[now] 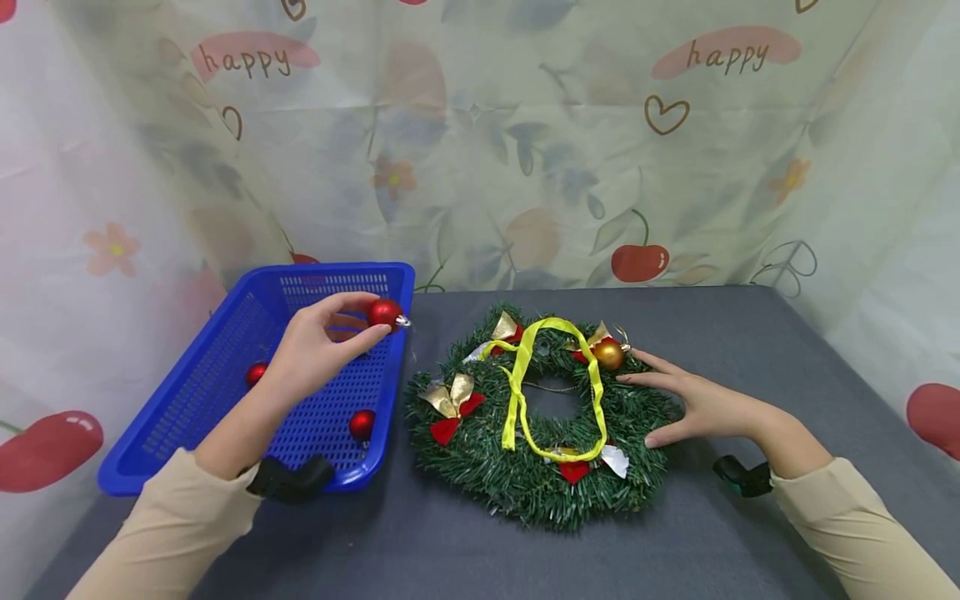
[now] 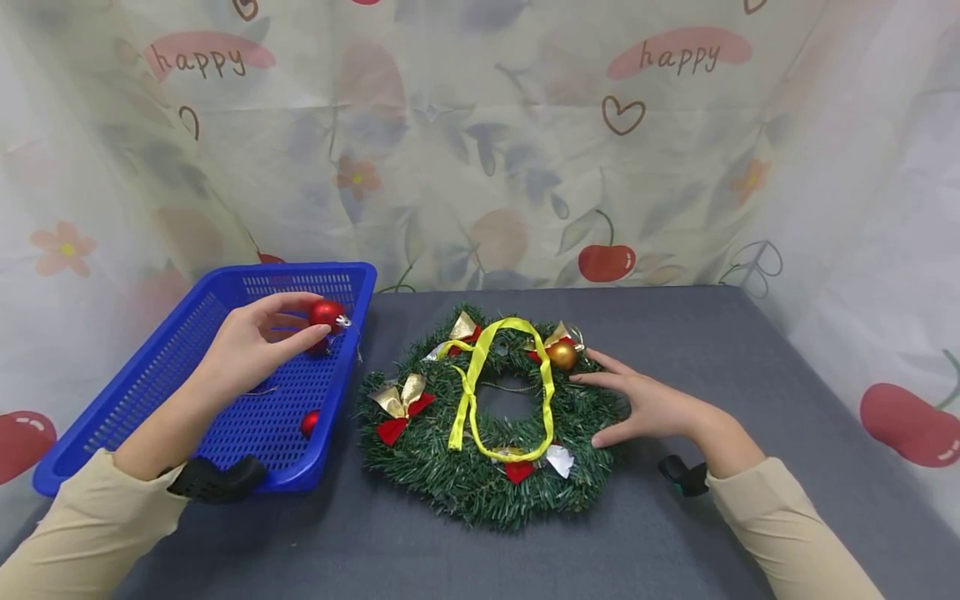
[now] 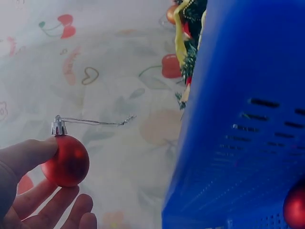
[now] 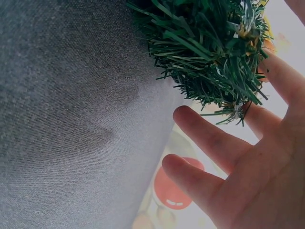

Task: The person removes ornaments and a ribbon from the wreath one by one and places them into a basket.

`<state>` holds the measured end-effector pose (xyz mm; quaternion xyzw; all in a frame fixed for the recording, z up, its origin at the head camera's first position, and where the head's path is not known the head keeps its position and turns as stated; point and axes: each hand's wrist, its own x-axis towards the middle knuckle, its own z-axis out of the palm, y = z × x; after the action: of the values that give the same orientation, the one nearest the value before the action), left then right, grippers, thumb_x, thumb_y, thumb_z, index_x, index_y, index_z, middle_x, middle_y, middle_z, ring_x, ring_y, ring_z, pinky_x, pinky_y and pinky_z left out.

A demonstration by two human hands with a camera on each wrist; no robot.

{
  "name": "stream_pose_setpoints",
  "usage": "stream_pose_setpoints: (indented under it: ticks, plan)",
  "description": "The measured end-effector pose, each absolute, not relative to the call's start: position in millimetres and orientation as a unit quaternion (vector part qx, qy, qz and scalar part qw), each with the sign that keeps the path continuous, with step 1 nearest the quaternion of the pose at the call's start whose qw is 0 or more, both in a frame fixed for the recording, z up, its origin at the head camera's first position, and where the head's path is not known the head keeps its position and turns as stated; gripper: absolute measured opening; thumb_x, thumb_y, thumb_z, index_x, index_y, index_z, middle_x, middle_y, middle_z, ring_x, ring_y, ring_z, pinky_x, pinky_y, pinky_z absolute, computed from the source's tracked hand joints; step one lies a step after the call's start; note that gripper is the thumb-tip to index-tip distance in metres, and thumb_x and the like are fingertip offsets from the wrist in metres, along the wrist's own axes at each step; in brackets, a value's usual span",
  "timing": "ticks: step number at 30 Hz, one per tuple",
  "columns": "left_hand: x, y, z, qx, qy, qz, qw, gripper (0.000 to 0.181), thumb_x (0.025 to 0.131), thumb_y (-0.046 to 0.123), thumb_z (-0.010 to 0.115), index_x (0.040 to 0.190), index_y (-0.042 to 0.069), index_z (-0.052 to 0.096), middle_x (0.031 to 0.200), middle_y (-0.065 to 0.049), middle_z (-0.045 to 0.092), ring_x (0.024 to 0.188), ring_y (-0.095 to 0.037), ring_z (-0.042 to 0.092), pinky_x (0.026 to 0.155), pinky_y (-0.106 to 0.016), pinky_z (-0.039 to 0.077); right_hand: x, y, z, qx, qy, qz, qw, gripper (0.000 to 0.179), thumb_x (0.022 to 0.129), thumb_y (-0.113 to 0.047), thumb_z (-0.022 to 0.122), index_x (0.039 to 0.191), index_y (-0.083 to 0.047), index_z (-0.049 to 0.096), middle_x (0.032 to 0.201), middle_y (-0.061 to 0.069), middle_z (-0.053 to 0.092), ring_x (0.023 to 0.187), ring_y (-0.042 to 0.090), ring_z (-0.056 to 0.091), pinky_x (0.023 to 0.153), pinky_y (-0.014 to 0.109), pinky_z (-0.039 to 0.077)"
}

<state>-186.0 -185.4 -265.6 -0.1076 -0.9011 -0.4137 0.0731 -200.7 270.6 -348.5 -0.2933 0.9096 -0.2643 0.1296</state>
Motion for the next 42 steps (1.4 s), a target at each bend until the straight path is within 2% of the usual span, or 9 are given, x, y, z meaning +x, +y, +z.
stream_pose_setpoints:
  ticks: [14,26,42]
  plan:
    - [-192,-208,-269,-0.089,-0.915,-0.383,0.086,0.048,0.089,0.036,0.062,0.127,0.008,0.054,0.126,-0.017,0.058,0.106,-0.033,0.061,0.084,-0.047,0.052,-202,271,-351,-0.289,0.911,-0.264,0.128,0.076,0.074,-0.042,0.075,0.139,-0.015,0.044,0.155,0.020,0.008,0.137,0.050,0.016,0.096,0.069,0.030]
    - [-198,-226,-271,-0.069,-0.927,-0.366,0.048,0.056,0.089,0.046,0.057,0.132,0.011,0.050,0.132,-0.019,0.053,0.113,-0.036,0.056,0.086,-0.049,0.051,-201,272,-350,-0.292,0.910,-0.265,0.129,0.076,0.075,-0.040,0.075,0.139,-0.015,0.044,0.155,0.021,0.008,0.137,0.052,0.015,0.096,0.069,0.030]
    - [-202,-243,-273,-0.055,-0.933,-0.354,0.031,0.058,0.090,0.047,0.055,0.132,0.008,0.049,0.136,-0.021,0.048,0.116,-0.041,0.053,0.090,-0.052,0.049,-200,271,-348,-0.296,0.909,-0.266,0.128,0.074,0.076,-0.039,0.075,0.139,-0.015,0.044,0.155,0.021,0.008,0.136,0.052,0.015,0.095,0.069,0.031]
